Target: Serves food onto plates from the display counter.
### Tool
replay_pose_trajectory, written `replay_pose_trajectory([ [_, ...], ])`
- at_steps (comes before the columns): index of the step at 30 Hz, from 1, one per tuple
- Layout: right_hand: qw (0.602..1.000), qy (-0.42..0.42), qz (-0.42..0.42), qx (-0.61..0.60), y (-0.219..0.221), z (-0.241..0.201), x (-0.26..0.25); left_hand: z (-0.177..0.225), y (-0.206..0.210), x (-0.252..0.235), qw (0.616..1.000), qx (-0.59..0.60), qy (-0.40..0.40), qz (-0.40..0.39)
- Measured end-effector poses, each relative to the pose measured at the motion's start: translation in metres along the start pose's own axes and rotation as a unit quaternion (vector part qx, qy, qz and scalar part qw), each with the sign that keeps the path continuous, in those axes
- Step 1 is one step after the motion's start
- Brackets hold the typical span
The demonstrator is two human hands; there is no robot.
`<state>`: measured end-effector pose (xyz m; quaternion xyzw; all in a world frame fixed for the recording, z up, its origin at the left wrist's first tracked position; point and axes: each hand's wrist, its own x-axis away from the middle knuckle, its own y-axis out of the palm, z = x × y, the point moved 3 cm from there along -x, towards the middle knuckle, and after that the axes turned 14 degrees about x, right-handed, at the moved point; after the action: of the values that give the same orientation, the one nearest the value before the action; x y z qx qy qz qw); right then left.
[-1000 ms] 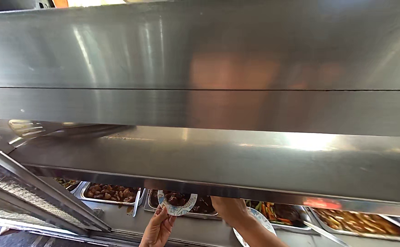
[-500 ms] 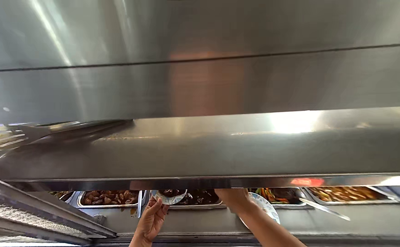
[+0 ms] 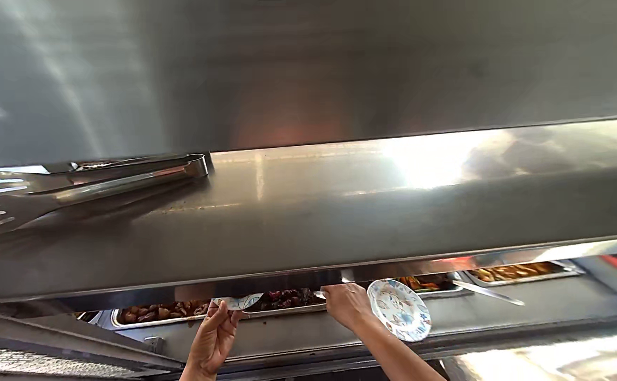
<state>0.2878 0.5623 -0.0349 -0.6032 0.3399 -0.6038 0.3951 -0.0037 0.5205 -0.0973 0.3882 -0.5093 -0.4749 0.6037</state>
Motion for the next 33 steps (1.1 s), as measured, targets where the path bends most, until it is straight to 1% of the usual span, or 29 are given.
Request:
replay_pose_trajectory([
  [3,0.996,0.041,-0.017,-0.078,-0.002,0.020,0.003,0.005,-0.005,0.002,1.000,0.000,0.002,0.004],
  [6,0.988,0.024,0.005,-0.154,0.018,0.033,-0.013,0.006,-0.010,0.001,1.000,0.003,0.001,0.015],
  [9,0.988,0.003,0.033,-0.150,0.034,0.028,-0.024,0.005,-0.011,-0.001,1.000,0.005,-0.002,0.019],
  [12,0.992,-0.001,0.032,-0.124,0.034,0.019,-0.022,0.007,-0.012,-0.002,1.000,0.007,-0.002,0.019],
  [15,0.982,-0.008,0.044,-0.181,0.035,0.028,-0.025,0.009,-0.012,-0.003,1.000,-0.002,0.003,0.022],
  [18,0.972,-0.011,0.083,-0.220,0.018,0.037,-0.019,0.009,-0.012,-0.005,1.000,0.000,0.005,0.027],
  [23,0.970,0.011,0.191,-0.151,-0.033,0.028,0.005,-0.002,-0.013,-0.005,0.999,0.004,-0.013,0.032],
  [27,0.968,0.002,0.226,-0.104,-0.068,0.009,0.029,-0.018,-0.009,-0.005,0.998,-0.006,-0.039,0.045],
  [33,0.945,-0.061,0.321,-0.032,-0.078,-0.024,0.049,-0.036,-0.002,-0.006,0.997,0.012,-0.079,0.013],
])
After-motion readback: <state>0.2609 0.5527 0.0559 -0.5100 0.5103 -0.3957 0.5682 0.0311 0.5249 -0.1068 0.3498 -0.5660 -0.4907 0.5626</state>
